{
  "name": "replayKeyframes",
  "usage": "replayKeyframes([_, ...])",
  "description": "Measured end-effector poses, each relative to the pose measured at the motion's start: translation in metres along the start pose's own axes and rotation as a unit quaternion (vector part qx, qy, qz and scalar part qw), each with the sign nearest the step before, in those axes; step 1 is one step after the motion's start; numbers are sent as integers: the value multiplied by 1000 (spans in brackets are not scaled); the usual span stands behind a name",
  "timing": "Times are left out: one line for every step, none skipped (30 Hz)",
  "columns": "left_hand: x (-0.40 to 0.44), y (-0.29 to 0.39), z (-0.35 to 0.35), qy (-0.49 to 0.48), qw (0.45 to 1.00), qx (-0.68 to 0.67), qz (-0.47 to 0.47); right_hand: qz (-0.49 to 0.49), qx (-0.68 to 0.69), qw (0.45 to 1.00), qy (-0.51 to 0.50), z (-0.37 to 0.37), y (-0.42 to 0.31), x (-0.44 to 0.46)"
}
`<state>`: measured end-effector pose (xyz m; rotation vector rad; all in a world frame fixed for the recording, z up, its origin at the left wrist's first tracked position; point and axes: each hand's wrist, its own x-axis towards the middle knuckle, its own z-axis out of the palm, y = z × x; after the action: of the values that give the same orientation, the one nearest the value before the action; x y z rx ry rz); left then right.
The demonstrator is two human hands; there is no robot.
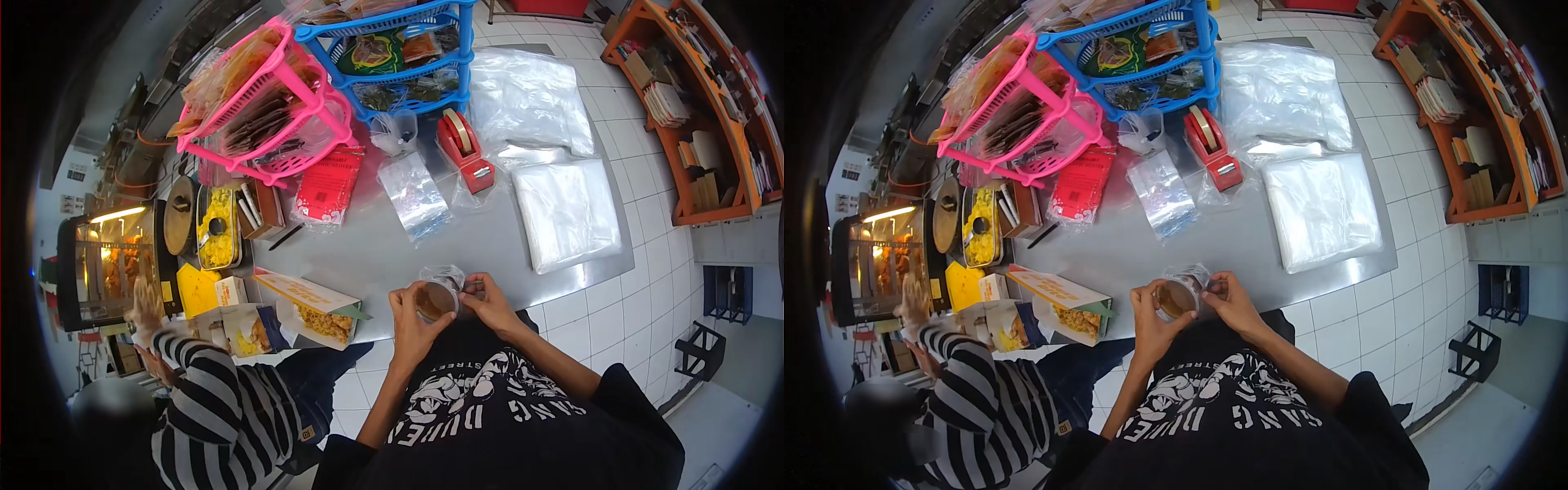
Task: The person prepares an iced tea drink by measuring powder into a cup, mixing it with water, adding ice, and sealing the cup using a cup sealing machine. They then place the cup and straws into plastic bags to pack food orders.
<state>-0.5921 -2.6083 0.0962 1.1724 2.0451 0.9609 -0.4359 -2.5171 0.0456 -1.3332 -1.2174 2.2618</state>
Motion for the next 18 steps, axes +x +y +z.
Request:
replayKeyframes([0,7,-3,-6,1000,2,1,-5,-29,999,16,3,1,3])
replayKeyframes([0,10,-4,-11,1000,3,1,-9,-59,998,31,5,2,4])
replayKeyframes([0,8,-4,-12,1000,17,0,-5,-25,999,20,5,1,4])
replayKeyframes([0,6,-3,-12,999,32,-2,-1,9,1000,8,8,-6,0])
replayKeyframes([-1,5,-4,-14,999,47,-4,5,45,999,-4,10,-10,-4])
replayKeyframes([-1,4,-4,-18,999,34,-11,-11,5,1000,6,12,-12,-5])
replayKeyframes([0,7,-4,-21,999,21,-18,-27,-35,999,17,13,-14,-6])
replayKeyframes([1,9,-5,-25,999,7,-26,-42,-74,996,27,13,-14,-6])
replayKeyframes([1,10,-5,-28,999,8,-28,-19,-65,998,10,12,-15,-5])
replayKeyframes([2,12,-6,-30,999,8,-30,3,-55,998,-7,11,-17,-2])
replayKeyframes([3,12,-6,-32,999,9,-32,25,-45,998,-24,9,-18,-1])
replayKeyframes([3,9,-6,-41,999,7,-19,32,-36,998,-26,9,-18,-1])
replayKeyframes([4,5,-6,-51,999,6,-6,40,-27,998,-28,8,-17,-2])
replayKeyframes([4,2,-6,-60,998,4,8,48,-18,998,-31,8,-17,-2])
replayKeyframes([3,0,-6,-59,998,-5,-1,50,-7,998,-23,10,-16,-3])
replayKeyframes([3,1,-6,-59,998,-15,-10,52,4,999,-16,12,-16,-3])
replayKeyframes([2,1,-6,-58,998,-25,-19,54,15,998,-8,13,-15,-4])
replayKeyframes([2,1,-6,-52,999,-10,-10,55,32,998,-9,13,-14,-3])
